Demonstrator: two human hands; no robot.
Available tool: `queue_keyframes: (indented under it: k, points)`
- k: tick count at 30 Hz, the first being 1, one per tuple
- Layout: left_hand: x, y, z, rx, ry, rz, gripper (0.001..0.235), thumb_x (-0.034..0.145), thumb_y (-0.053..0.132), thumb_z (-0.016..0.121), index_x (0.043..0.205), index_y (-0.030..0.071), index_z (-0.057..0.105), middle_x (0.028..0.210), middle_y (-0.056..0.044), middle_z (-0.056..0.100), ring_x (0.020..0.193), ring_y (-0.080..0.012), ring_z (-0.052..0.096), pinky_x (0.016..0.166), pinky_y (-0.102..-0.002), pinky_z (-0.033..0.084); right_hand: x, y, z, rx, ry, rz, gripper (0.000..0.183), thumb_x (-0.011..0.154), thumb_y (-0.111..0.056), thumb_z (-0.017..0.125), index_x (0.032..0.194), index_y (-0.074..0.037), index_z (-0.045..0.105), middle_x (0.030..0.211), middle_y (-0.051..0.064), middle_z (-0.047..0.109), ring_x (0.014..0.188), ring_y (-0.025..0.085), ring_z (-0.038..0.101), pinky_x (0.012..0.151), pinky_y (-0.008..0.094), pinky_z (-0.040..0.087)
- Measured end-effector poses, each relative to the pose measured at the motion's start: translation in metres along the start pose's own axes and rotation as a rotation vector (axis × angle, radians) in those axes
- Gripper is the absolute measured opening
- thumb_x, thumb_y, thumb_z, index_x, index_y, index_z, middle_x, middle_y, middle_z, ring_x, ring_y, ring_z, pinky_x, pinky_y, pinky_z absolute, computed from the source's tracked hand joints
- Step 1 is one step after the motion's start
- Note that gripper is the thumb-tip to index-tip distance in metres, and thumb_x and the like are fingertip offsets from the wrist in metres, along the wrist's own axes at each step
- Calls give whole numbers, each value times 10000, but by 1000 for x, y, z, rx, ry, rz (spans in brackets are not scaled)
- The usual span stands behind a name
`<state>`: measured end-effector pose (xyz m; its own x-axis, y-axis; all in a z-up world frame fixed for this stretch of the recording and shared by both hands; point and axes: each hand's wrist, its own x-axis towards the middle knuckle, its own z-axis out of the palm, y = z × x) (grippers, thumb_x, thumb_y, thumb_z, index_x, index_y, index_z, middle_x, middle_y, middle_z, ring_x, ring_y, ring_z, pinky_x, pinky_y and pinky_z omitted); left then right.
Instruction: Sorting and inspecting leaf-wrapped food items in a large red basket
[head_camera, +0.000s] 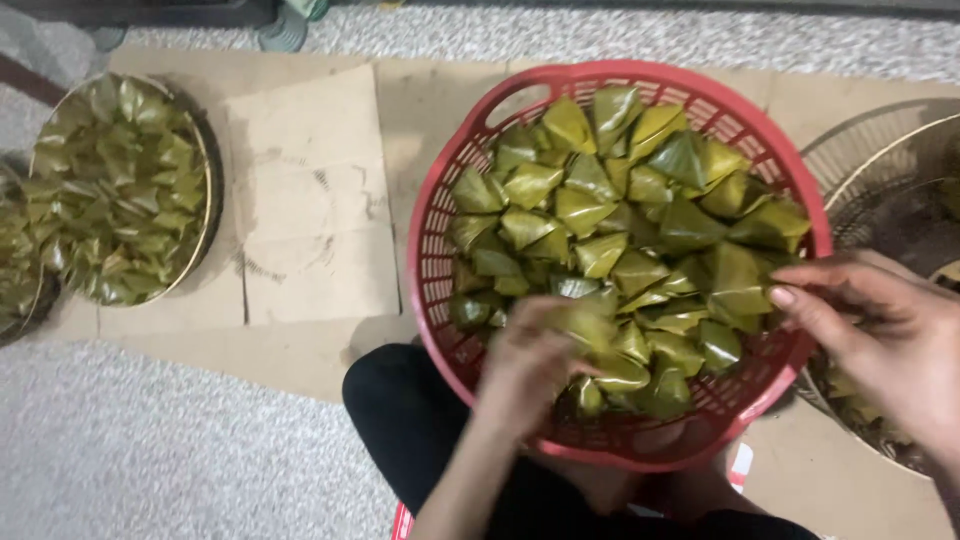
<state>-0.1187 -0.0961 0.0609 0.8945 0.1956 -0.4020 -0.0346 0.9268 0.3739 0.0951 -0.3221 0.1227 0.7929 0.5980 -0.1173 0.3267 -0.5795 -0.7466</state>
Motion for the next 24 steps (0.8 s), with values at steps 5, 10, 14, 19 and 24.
queue_keyframes:
  k: [5,10,14,19,24]
  points:
    - [-32,52,-41,207,160,420,422,866,55,730,1257,49,569,1173,-121,639,917,-184,616,668,-274,488,-4,17,15,-102,-300,38,280,745,-111,796,1021,-141,831,769,33,872,352,130,658,298,247,490]
    - [-36,39,-47,170,205,309,366,805,136,793,1121,53,626,1147,-169,626,879,-227,637,663,-284,559,2,34,52,0,-433,179,263,842,-131,738,1095,-138,813,887,53,875,626,171,849,544,254,735]
    - [-28,21,-21,159,223,119,659,804,279,750,1390,90,515,1405,-286,451,900,-292,624,579,-306,561,9,62,100,-170,-400,-87,261,929,-70,701,1188,-77,736,902,103,836,334,89,647,263,135,536]
    - [-22,-5,-3,102,184,-52,538,985,238,537,1456,-13,472,1300,-286,566,905,-310,674,593,-287,598,-7,8,68,-381,-260,-314,378,896,-189,700,1246,-45,692,1303,153,712,401,141,670,309,199,610]
    - [-18,-31,-5,41,144,-126,593,1042,238,549,1492,-95,356,1185,-279,629,877,-294,716,671,-293,612,-35,-9,66,-137,-306,-305,588,846,-357,678,1389,-149,590,1125,71,763,247,56,444,171,149,363]
